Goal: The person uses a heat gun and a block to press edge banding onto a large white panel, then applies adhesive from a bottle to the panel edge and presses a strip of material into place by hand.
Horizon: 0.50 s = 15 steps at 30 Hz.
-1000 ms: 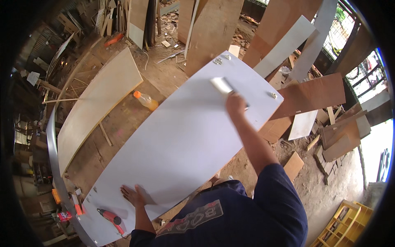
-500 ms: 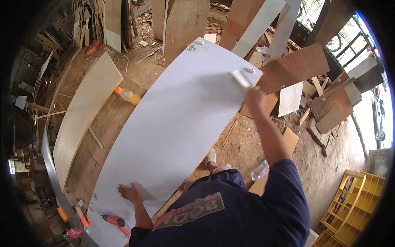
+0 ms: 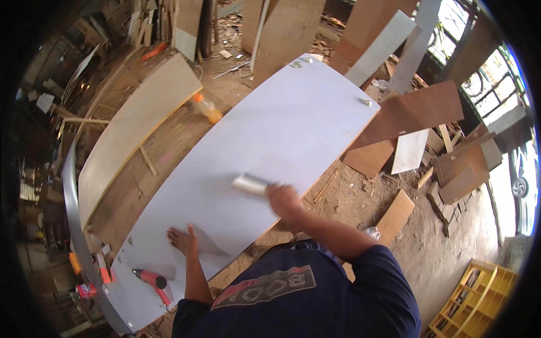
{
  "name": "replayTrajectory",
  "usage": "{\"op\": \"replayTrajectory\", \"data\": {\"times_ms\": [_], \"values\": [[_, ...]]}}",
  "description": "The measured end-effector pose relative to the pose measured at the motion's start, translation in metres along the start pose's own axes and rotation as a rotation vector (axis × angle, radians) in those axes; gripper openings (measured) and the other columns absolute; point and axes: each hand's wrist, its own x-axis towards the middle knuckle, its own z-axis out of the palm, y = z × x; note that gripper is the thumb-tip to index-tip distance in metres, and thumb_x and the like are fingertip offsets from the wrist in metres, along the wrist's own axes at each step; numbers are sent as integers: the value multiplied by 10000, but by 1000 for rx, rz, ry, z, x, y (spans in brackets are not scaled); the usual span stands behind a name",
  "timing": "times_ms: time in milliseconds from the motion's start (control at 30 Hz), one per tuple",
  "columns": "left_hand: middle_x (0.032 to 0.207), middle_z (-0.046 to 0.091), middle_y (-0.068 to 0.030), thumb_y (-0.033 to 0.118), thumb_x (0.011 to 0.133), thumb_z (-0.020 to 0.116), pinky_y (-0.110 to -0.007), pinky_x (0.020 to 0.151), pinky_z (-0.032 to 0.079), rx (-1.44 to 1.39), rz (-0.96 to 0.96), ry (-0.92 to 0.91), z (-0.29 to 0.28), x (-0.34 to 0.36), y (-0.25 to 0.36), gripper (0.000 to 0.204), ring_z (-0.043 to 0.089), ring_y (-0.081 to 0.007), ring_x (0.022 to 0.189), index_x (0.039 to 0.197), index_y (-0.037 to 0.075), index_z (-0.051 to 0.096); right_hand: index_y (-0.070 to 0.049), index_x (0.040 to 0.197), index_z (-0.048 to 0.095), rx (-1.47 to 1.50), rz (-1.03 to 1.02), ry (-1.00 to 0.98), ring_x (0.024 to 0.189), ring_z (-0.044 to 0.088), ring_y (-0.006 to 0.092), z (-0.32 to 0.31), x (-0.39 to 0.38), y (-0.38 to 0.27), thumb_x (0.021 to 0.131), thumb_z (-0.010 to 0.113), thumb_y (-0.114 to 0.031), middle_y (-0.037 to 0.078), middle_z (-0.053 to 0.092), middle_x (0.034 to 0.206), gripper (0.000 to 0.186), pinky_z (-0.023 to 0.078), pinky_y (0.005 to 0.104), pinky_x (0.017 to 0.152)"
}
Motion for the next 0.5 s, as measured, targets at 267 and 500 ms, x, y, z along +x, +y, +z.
{"op": "replayTrajectory", "data": {"times_ms": [267,500], "values": [[1776,195,-298,593,1019,621,-571,1345,103,-192,126,-3,-9,-40,-52,1014,143,-432,1669,1703,-42,225,-53,1240,751,670,-251,-304,1058,746,407,-6,46,-68,771,843,-464,208,784,1112,630,594,491,947],[1775,243,-259,555,1029,628,-586,1335,136,-173,-150,79,-1,-159,-132,952,186,-420,1660,1706,-5,260,48,1201,743,990,121,-110,908,713,190,2,88,87,837,907,-208,132,785,1006,474,584,377,840]]}}
